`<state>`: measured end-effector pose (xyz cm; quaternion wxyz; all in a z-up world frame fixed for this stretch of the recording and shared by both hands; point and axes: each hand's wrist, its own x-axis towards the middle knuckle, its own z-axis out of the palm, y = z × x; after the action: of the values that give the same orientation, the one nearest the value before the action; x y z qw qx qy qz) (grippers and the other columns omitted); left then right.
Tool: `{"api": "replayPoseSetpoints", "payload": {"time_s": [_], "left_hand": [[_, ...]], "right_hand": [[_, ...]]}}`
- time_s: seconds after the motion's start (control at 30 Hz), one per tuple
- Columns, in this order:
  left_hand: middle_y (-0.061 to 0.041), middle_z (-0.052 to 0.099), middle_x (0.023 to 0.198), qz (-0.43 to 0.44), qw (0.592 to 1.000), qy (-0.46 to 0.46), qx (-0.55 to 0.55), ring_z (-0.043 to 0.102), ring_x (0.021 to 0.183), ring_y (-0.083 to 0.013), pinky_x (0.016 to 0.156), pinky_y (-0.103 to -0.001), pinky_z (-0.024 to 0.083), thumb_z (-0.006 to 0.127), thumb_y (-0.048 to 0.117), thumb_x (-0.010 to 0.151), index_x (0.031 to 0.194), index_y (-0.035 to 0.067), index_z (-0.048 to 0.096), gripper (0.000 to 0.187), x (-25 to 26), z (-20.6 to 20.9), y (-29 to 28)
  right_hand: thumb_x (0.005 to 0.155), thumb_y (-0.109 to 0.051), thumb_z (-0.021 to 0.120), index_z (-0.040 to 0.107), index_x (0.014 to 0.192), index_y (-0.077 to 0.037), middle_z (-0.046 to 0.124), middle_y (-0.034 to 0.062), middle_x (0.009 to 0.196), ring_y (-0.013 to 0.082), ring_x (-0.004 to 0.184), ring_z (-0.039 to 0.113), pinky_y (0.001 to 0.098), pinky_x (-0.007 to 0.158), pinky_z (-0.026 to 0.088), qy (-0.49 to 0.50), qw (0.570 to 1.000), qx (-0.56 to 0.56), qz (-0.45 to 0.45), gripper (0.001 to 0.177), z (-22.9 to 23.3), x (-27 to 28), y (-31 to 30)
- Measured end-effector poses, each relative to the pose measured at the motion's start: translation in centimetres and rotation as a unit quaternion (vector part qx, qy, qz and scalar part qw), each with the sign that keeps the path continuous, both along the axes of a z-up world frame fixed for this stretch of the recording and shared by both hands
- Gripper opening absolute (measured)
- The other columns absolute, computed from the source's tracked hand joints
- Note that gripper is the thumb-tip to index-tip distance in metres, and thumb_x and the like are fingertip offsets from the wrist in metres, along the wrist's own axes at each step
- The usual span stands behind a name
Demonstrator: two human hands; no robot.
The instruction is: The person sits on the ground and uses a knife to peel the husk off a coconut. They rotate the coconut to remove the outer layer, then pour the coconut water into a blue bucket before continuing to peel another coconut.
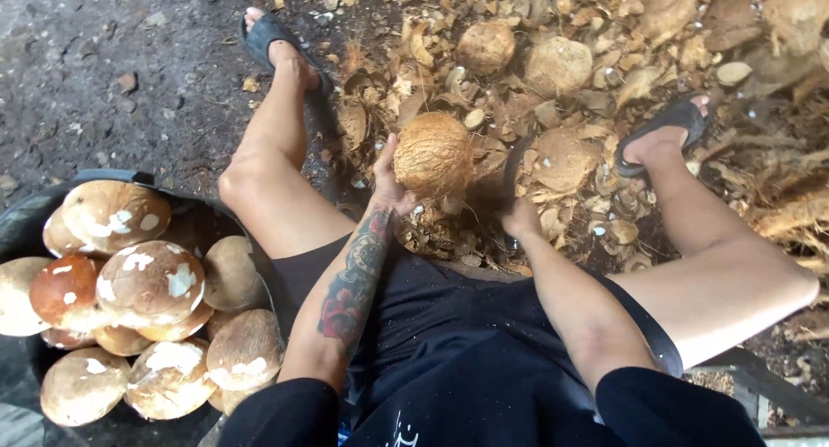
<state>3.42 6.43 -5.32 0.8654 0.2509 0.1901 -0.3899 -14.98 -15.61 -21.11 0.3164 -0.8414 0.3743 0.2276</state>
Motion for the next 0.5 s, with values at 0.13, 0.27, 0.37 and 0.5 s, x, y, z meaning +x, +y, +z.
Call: {"api": "replayPoseSetpoints", "payload": {"time_s": [0.13,0.27,0.37,0.5], "left_hand": [[-0.02,0.067,0.139,-0.007,1.0,-0.006,0.026,0.065,0.126,-0.0429,0.109,-0.068,0.049,0.074,0.071,0.085,0.145,0.013,0.064,0.084,-0.1,-0.7,0.9],[-0.02,0.065,0.142,-0.006,0.999,-0.032,-0.007,0.065,0.128,-0.043,0.113,-0.067,0.048,0.073,0.071,0.084,0.147,0.014,0.061,0.086,0.4,2.0,0.1],[-0.021,0.06,0.149,-0.025,0.999,-0.032,-0.004,0.061,0.134,-0.0446,0.117,-0.068,0.044,0.071,0.071,0.087,0.153,0.013,0.055,0.09,1.0,1.0,0.5],[-0.03,0.044,0.161,-0.091,0.99,0.004,0.107,0.045,0.146,-0.0482,0.125,-0.07,0.03,0.079,0.069,0.077,0.163,0.003,0.039,0.116,-0.1,2.3,0.2]], "right_hand": [[0.079,-0.036,0.072,0.082,0.112,-0.006,0.079,0.0192,0.114,0.0391,0.123,0.071,0.0541,0.106,0.056,0.054,0.998,0.009,-0.006,0.046,-2.0,0.4,-1.4],[0.089,-0.028,0.057,0.065,0.107,-0.006,0.067,0.0155,0.061,0.0343,0.05,0.072,0.0553,0.056,0.06,-0.04,0.983,0.101,-0.145,0.03,3.4,2.8,-1.4],[0.103,-0.034,0.053,0.052,0.113,-0.005,0.059,0.0135,0.062,0.03,0.044,0.065,0.049,0.045,0.058,-0.144,0.926,0.244,-0.25,0.031,13.8,4.5,0.9],[0.116,-0.051,0.035,0.05,0.1,-0.013,0.059,0.0061,0.061,0.0232,0.046,0.067,0.0332,0.038,0.058,-0.287,0.869,0.338,-0.22,0.044,24.9,3.9,2.8]]}}
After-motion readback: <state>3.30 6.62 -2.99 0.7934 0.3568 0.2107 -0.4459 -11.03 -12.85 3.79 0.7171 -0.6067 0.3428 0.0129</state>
